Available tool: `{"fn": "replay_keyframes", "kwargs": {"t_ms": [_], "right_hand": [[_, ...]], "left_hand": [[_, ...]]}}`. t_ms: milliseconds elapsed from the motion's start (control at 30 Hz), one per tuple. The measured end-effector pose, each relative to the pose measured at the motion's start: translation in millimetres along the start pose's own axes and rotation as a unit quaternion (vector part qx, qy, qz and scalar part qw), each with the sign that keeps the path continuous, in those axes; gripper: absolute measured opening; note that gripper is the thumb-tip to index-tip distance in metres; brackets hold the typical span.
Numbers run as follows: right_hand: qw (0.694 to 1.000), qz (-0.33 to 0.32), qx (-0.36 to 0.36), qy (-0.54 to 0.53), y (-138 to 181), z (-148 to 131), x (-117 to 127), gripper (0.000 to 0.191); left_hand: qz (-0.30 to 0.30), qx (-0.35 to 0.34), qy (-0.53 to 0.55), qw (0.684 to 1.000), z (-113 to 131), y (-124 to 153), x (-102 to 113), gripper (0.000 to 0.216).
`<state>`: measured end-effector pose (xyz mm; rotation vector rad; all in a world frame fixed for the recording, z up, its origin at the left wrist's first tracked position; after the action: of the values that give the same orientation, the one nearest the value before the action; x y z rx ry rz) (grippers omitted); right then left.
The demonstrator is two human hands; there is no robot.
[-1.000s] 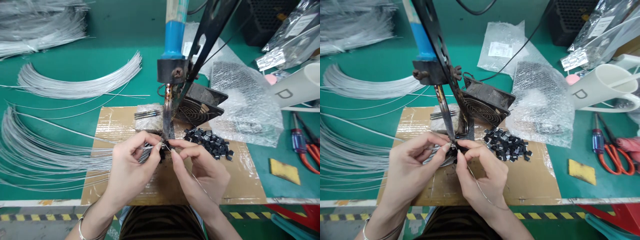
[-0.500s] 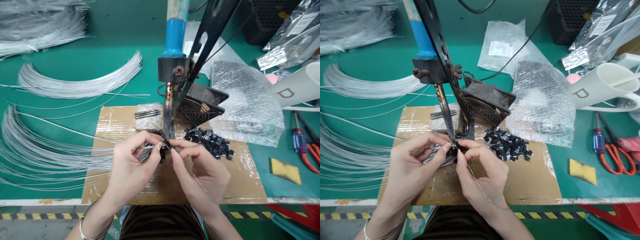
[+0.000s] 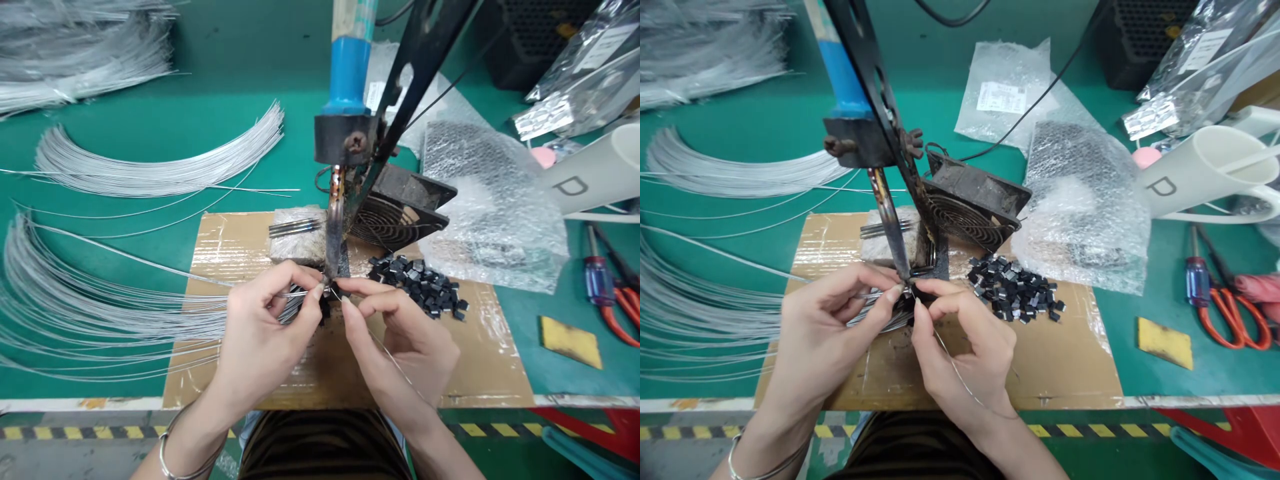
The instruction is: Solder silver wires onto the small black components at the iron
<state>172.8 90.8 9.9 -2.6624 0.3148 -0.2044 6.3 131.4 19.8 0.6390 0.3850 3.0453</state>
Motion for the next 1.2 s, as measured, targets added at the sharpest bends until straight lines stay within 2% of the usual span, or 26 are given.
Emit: {"fn": "replay_keyframes", "kwargs": {"t_ms": [1200], "right_hand": [[0.999, 0.005, 0.03, 0.036, -0.1, -4.7, -0.5, 0.02]], "left_hand": [[0.014, -0.024, -0.019, 0.999, 4.1, 4.6, 0.9, 0.015]]}}
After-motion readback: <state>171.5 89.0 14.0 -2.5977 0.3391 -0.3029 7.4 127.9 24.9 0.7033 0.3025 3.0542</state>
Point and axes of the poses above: each hand's wrist, its own y-axis away from the middle knuckle, its own x-axis out of the back of the hand, z = x × y, the point moved 8 cm from there along -y, towards the middle knuckle, and after that the axes turned 14 degrees about x, right-handed, at the moved point
